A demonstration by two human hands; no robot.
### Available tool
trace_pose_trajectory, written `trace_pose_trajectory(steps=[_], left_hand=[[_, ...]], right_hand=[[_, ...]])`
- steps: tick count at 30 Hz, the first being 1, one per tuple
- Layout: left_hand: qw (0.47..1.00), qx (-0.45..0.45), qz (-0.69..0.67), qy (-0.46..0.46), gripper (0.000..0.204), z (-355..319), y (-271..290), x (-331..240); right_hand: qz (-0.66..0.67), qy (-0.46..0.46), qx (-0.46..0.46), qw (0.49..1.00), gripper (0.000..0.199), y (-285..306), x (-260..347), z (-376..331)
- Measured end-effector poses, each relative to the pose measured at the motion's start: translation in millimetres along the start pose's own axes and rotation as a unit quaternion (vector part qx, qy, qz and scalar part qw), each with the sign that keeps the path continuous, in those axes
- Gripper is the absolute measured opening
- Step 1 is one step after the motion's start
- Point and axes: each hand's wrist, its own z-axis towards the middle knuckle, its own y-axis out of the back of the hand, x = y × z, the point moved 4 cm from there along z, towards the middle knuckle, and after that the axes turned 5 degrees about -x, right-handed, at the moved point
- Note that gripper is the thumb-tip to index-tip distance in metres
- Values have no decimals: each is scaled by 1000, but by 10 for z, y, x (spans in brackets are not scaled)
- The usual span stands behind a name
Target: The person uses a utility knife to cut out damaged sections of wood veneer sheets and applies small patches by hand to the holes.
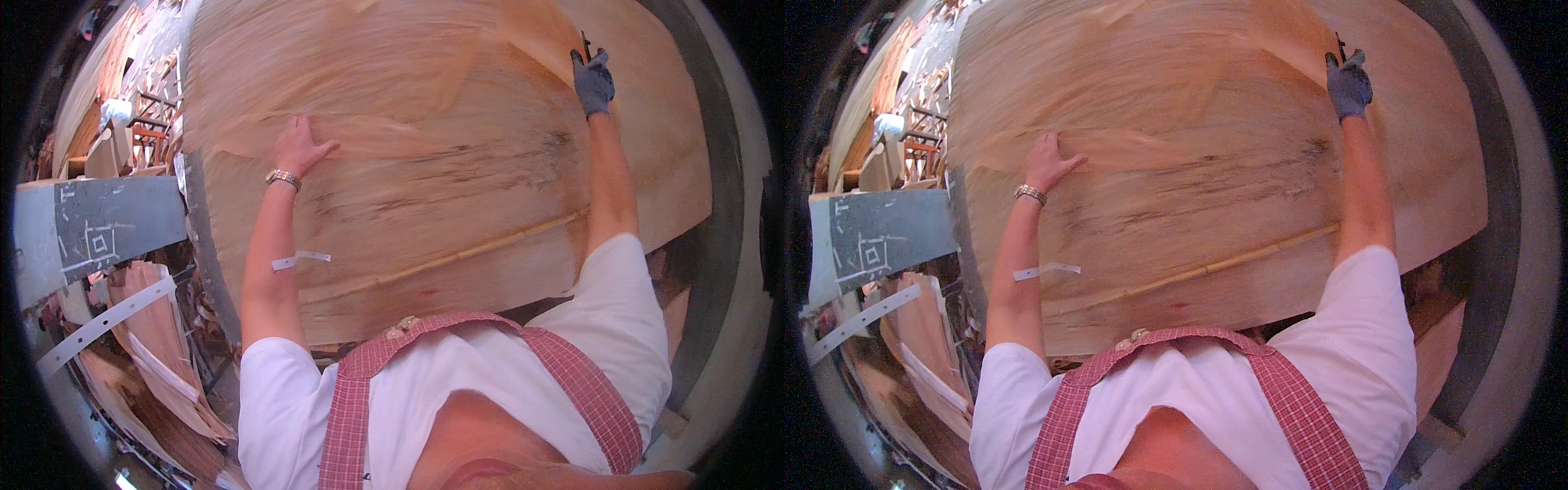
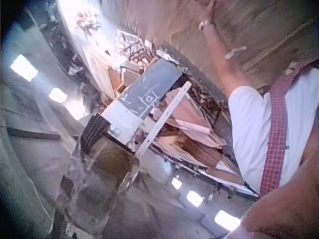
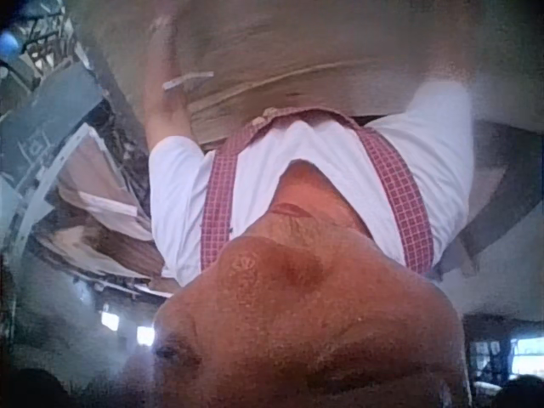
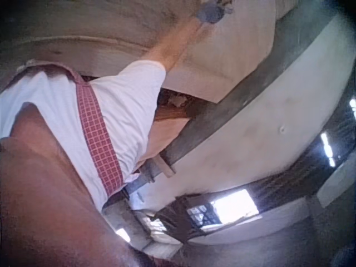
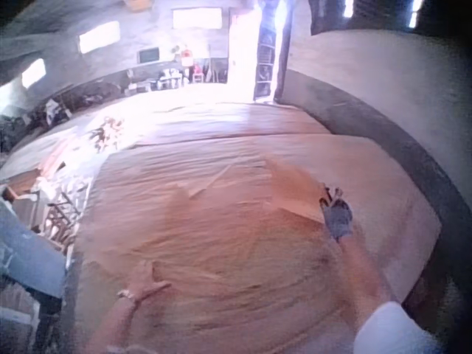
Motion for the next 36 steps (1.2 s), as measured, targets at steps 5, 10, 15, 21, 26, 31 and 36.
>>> trace_pose_trajectory(steps=[5,10,15,21,26,31,36], left_hand=[[998,12,-59,2,62,212,-313,486],[990,87,-109,11,50,398,-136,402],[988,109,-111,12,49,449,-135,357],[992,-4,-125,-32,46,253,-183,339],[990,-117,-73,-38,43,-69,-206,183],[969,-243,13,-50,43,-247,-280,94],[964,-258,-14,-64,46,-262,-373,139]], right_hand=[[541,126,248,793,25,-318,1450,-1877],[623,-3,605,497,21,213,3287,-3795],[657,-20,657,370,26,437,3606,-4277],[693,70,583,418,21,444,3261,-4178],[593,164,616,492,17,377,3011,-4115],[508,102,679,520,15,382,2806,-4079],[533,-94,646,538,18,158,2331,-4027]])
